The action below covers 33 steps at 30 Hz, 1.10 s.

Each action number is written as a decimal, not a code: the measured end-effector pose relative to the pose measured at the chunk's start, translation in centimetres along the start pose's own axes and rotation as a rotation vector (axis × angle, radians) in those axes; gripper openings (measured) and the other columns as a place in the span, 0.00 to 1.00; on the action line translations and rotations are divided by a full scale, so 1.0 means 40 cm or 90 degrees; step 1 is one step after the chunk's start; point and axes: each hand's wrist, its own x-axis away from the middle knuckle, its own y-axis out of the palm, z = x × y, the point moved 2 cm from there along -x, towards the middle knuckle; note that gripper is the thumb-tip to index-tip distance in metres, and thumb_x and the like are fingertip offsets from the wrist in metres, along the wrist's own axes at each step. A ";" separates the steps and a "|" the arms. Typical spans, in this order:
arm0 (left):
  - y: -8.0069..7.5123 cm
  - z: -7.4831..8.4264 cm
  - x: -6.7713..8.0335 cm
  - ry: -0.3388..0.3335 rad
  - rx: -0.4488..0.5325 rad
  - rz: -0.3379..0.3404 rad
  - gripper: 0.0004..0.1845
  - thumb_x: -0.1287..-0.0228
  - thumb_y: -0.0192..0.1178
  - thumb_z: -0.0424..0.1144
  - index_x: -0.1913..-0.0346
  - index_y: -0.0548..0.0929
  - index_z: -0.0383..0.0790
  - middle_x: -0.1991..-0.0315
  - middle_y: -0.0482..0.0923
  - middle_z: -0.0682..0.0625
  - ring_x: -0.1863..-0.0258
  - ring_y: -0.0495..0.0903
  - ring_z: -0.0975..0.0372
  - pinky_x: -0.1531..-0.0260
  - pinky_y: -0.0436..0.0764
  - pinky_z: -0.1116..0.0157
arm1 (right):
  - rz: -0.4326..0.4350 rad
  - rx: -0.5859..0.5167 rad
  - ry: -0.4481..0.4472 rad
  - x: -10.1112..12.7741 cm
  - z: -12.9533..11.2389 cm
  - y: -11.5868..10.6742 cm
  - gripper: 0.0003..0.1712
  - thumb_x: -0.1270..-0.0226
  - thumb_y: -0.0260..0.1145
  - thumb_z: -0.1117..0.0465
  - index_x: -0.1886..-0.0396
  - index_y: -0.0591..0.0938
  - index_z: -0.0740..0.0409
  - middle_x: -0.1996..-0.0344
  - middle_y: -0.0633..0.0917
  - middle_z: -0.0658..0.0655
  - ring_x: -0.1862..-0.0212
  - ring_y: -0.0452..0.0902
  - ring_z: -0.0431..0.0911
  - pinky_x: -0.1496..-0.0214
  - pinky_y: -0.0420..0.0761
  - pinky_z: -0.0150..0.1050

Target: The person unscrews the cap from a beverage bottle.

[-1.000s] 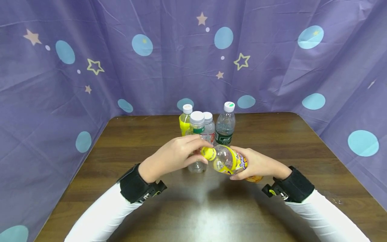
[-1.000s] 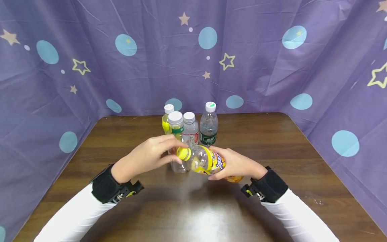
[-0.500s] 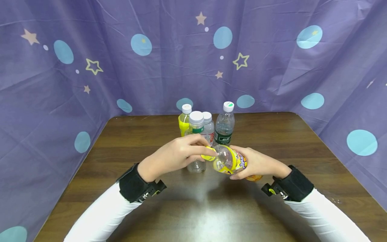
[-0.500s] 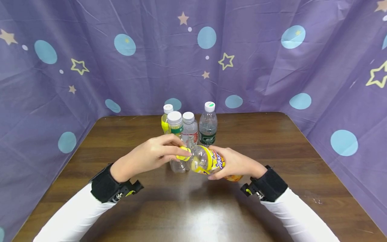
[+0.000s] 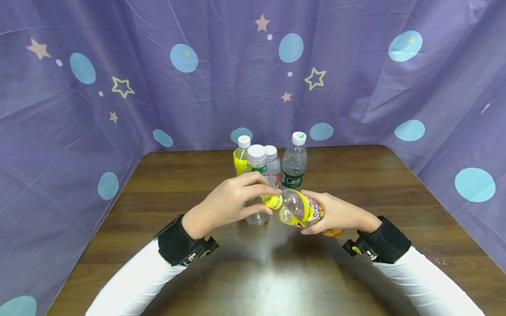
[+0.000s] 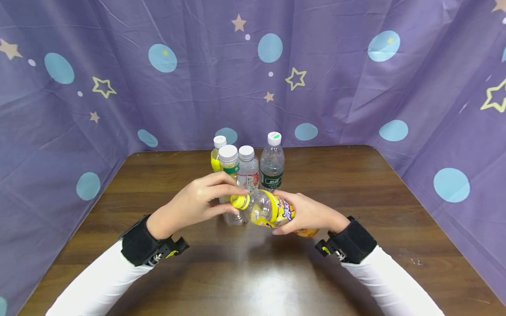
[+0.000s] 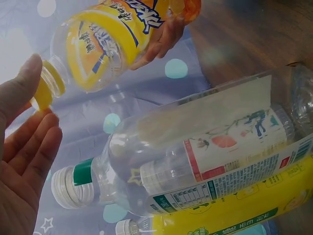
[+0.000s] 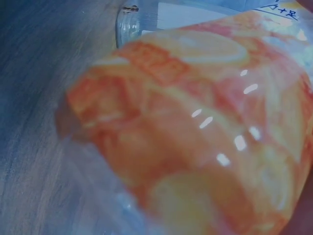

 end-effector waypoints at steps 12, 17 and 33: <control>-0.002 -0.005 0.007 0.001 0.057 -0.026 0.20 0.42 0.68 0.32 0.46 0.83 0.45 0.52 0.79 0.50 0.55 0.78 0.66 0.55 0.77 0.77 | -0.001 -0.011 0.015 0.004 0.007 -0.001 0.39 0.51 0.79 0.52 0.41 0.70 0.48 0.60 0.82 0.49 0.61 0.80 0.42 0.61 0.82 0.37; -0.002 -0.007 0.006 -0.004 0.055 -0.030 0.17 0.40 0.65 0.30 0.47 0.84 0.45 0.52 0.80 0.51 0.53 0.78 0.66 0.54 0.77 0.77 | -0.005 -0.015 0.016 0.004 0.006 -0.001 0.39 0.51 0.78 0.52 0.40 0.70 0.48 0.59 0.82 0.49 0.61 0.80 0.42 0.61 0.82 0.37; 0.004 -0.008 -0.001 -0.104 0.072 -0.033 0.24 0.47 0.72 0.42 0.47 0.82 0.38 0.56 0.78 0.52 0.61 0.77 0.66 0.61 0.77 0.77 | -0.014 -0.034 0.031 -0.003 0.008 -0.005 0.39 0.49 0.77 0.54 0.38 0.69 0.50 0.58 0.82 0.50 0.61 0.80 0.44 0.61 0.83 0.38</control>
